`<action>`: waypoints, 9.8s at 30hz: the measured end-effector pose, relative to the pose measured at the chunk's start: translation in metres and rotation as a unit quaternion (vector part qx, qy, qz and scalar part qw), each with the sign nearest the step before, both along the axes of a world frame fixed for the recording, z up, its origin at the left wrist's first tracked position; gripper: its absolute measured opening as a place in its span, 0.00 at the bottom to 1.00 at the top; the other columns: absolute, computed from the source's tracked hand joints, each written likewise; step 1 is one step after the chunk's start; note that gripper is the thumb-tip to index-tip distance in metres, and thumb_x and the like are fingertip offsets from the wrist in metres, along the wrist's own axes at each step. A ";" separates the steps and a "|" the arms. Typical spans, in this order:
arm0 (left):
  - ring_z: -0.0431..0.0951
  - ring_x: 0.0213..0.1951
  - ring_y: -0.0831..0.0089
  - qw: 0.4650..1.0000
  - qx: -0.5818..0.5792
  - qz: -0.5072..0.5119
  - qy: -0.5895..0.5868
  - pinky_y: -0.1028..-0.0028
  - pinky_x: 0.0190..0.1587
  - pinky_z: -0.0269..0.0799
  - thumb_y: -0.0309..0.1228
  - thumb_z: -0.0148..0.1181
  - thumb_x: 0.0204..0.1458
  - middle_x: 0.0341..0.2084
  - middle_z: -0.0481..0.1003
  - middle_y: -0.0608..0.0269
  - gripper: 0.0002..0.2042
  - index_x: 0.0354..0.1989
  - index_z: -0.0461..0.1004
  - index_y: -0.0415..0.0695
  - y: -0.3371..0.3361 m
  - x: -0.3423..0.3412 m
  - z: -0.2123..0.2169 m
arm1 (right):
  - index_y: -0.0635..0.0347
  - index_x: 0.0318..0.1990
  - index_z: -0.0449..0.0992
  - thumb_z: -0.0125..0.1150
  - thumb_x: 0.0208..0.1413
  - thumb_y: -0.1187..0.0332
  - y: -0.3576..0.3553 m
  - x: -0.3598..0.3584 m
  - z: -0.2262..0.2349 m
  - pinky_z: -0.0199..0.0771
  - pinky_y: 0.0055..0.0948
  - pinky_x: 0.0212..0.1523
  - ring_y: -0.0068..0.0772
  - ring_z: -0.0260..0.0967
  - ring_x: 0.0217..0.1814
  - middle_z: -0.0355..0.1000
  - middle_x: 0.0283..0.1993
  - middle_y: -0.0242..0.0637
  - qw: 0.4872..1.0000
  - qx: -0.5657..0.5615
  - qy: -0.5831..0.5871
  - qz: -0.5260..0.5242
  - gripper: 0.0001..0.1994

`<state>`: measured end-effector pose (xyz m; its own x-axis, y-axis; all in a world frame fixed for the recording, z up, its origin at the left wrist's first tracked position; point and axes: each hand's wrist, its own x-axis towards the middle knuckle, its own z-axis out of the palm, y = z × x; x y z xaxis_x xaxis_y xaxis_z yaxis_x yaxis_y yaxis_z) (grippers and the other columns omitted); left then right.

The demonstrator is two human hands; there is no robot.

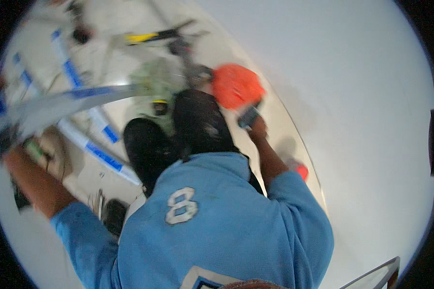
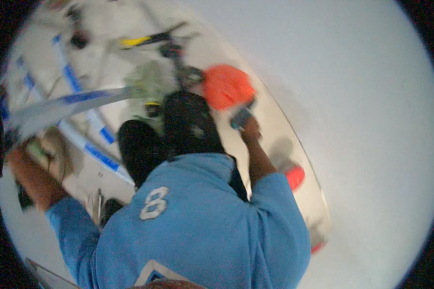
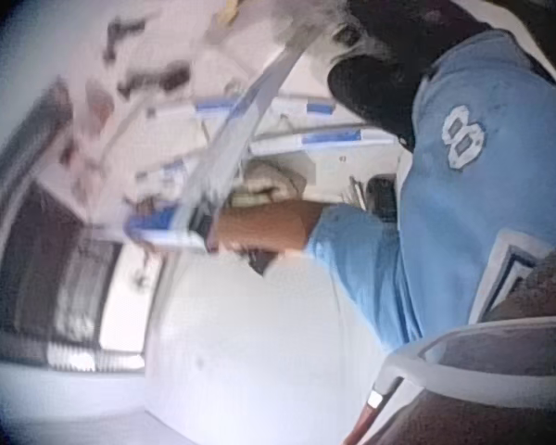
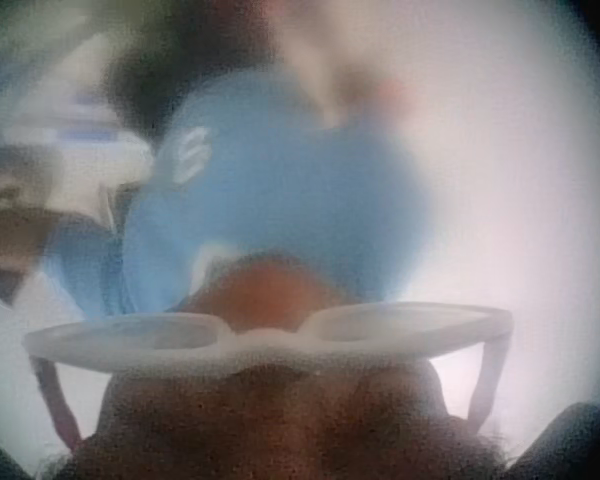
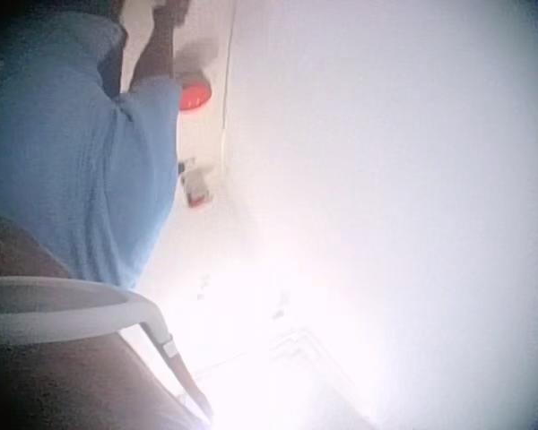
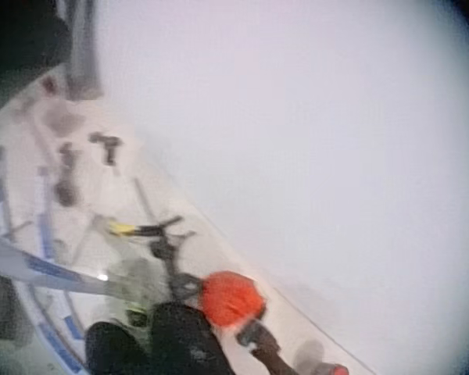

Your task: The person measures and marks aluminum profiles using a tape measure and marker. They then use a power drill to create holes in the profiles. Finally, they assemble the profiles together, fitting them into a frame structure.

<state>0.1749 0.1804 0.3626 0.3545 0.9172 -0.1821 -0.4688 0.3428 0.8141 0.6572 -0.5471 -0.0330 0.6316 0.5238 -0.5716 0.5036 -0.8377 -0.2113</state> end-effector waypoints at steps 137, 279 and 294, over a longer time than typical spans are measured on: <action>0.80 0.24 0.46 0.962 0.159 0.197 -0.098 0.48 0.21 0.84 0.24 0.57 0.55 0.36 0.71 0.44 0.33 0.70 0.52 0.45 -0.091 0.134 0.074 | 0.71 0.51 0.81 0.71 0.53 0.73 0.570 -0.149 0.751 0.82 0.30 0.31 0.29 0.79 0.31 0.83 0.43 0.52 0.787 0.024 0.271 0.554 0.18; 0.77 0.44 0.58 0.946 0.179 0.265 -0.062 0.57 0.43 0.78 0.25 0.62 0.52 0.46 0.74 0.49 0.31 0.67 0.63 0.41 -0.072 0.140 0.059 | 0.64 0.38 0.83 0.74 0.56 0.74 0.564 -0.177 0.769 0.75 0.27 0.26 0.23 0.72 0.26 0.76 0.28 0.33 0.731 -0.049 0.130 0.669 0.06; 0.76 0.55 0.44 0.955 0.170 0.243 0.029 0.40 0.57 0.74 0.37 0.66 0.52 0.54 0.70 0.39 0.42 0.76 0.53 0.48 -0.090 0.141 0.061 | 0.69 0.54 0.81 0.76 0.55 0.70 0.585 -0.186 0.767 0.80 0.26 0.31 0.28 0.77 0.34 0.82 0.47 0.48 0.688 -0.076 0.141 0.707 0.20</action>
